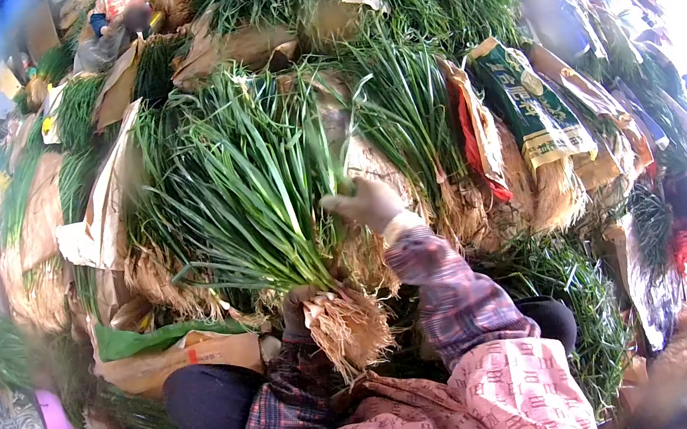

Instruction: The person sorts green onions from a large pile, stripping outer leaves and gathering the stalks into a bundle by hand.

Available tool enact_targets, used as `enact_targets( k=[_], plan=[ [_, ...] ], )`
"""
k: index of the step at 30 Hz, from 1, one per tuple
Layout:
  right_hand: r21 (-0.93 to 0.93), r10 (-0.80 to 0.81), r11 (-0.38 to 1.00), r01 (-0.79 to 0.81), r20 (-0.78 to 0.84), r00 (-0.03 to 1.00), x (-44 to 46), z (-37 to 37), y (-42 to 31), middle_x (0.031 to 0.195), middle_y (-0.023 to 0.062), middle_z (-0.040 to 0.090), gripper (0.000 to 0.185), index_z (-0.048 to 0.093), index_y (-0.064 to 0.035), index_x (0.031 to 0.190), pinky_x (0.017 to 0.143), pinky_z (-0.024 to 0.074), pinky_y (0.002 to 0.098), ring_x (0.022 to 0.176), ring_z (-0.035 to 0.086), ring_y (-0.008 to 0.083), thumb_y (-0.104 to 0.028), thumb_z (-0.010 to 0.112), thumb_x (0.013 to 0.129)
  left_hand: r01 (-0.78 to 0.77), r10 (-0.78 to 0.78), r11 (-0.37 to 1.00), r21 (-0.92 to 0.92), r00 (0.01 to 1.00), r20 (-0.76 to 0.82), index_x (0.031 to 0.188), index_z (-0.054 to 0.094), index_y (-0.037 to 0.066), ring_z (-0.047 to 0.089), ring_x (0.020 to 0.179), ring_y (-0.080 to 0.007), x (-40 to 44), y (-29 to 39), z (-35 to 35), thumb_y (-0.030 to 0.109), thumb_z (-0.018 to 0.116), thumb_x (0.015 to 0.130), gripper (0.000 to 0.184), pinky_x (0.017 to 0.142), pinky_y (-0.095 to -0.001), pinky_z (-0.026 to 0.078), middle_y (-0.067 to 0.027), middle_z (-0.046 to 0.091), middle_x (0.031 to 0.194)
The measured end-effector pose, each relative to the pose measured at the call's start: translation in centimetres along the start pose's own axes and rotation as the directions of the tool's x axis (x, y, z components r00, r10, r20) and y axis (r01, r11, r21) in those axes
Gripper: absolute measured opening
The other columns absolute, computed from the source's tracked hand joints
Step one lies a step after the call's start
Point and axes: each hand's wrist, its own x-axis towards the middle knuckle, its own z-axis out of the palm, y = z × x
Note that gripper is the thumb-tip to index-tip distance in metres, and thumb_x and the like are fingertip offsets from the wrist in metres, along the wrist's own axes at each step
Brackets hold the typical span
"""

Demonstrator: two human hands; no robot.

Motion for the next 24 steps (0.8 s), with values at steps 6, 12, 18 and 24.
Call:
enact_targets(
  k=[6,12,18,24],
  plan=[
    [-0.66,0.1,0.75,-0.055,0.031,0.995,1.3,3.5,-4.0,0.08,0.0105,0.066,0.016,0.064,-0.0073,0.093,0.067,0.0524,0.0358,0.075,0.066,0.0232,-0.016,0.056,0.082,0.071,-0.069,0.993,-0.095,0.997,0.024,0.085,0.063,-0.001,0.06,0.09,-0.0275,0.8,1.6,3.9,0.016,0.055,0.082,0.018,0.078,-0.0388,0.05,-0.0226,0.061,0.101],
    [-0.557,-0.005,0.83,0.036,0.057,0.998,-0.3,3.8,-4.1,0.081,0.0108,0.067,0.016,0.066,-0.0088,0.09,0.069,0.0528,0.0379,0.076,0.066,0.0272,-0.019,0.058,0.08,0.081,-0.086,0.996,-0.034,0.977,-0.194,0.069,0.057,-0.002,0.062,0.075,-0.0244,0.5,1.8,3.8,0.013,0.048,0.086,0.025,0.066,-0.0318,0.051,-0.0186,0.063,0.082],
    [0.999,0.445,0.017,-0.046,0.034,0.895,2.2,1.4,0.6,0.071,0.0015,0.061,0.017,0.058,-0.012,0.091,0.052,0.0483,0.027,0.049,0.052,0.0125,-0.026,0.048,0.093,0.286,-0.287,0.958,0.022,0.958,0.014,0.118,0.043,-0.006,0.061,0.09,-0.028,-1.9,2.0,-3.6,0.026,0.046,0.091,0.042,0.081,-0.037,0.053,-0.0207,0.052,0.116],
    [0.817,0.156,0.556,-0.152,0.078,0.985,-1.4,-0.3,2.6,0.084,0.0075,0.06,0.027,0.054,-0.0012,0.099,0.042,0.0421,0.0237,0.051,0.049,0.0116,-0.026,0.055,0.09,0.034,-0.057,0.996,0.084,0.954,0.295,0.109,0.058,0.004,0.056,0.101,-0.0279,-0.4,2.3,-2.1,0.046,0.048,0.089,0.048,0.087,-0.043,0.049,-0.0162,0.054,0.118]
  ],
)
